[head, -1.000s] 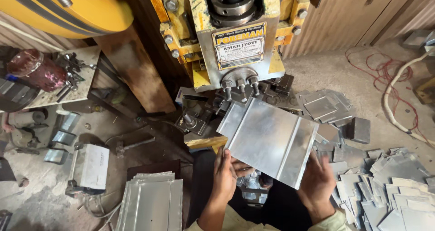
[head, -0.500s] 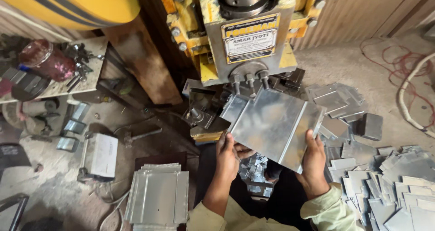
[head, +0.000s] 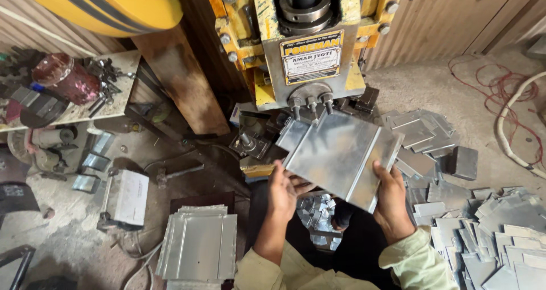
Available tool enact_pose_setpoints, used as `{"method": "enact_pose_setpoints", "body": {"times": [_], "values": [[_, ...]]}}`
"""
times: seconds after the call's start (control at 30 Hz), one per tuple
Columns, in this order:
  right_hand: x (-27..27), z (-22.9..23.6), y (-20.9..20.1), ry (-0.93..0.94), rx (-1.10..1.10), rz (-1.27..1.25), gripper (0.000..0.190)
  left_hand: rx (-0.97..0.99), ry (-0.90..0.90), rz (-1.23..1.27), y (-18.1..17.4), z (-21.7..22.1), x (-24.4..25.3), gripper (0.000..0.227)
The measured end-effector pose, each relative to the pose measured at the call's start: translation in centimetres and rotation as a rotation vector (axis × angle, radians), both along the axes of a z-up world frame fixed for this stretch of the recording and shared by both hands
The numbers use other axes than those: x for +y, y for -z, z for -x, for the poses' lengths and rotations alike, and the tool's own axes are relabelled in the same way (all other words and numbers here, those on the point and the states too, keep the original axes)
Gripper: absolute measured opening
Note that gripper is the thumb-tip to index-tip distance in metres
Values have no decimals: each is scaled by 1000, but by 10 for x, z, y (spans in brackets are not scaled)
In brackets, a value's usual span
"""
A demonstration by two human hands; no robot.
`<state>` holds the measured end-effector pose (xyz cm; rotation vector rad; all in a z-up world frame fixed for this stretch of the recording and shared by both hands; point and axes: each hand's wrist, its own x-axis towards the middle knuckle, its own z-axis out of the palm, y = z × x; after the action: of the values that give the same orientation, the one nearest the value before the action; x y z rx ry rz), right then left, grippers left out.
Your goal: The person repeatedly picks up rectangular metal sheets from a stack and places them into a yellow hydraulic press. After the press operates, the person removes the processed sheets and places them into a separate pile. This cycle is performed continuously throughout the video.
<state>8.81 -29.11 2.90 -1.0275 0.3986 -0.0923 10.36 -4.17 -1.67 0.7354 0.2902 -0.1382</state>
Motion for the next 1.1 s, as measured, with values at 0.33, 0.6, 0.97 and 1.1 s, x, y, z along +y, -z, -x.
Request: {"method": "enact_pose_setpoints", "body": {"times": [0.33, 0.6, 0.97, 1.1], "values": [[-52, -22, 33, -249, 147, -487, 57, -151, 207, -181, -22, 39, 45, 46], [24, 37, -35, -290, -140, -546, 79, -7, -205, -81, -54, 93, 24, 57], [63, 51, -35, -305, -78, -167, 49, -173, 25, 23, -2, 82, 22, 51], [59, 28, -36, -234, -167, -169, 47, -299, 92, 160, 6, 49, 18, 33]]}}
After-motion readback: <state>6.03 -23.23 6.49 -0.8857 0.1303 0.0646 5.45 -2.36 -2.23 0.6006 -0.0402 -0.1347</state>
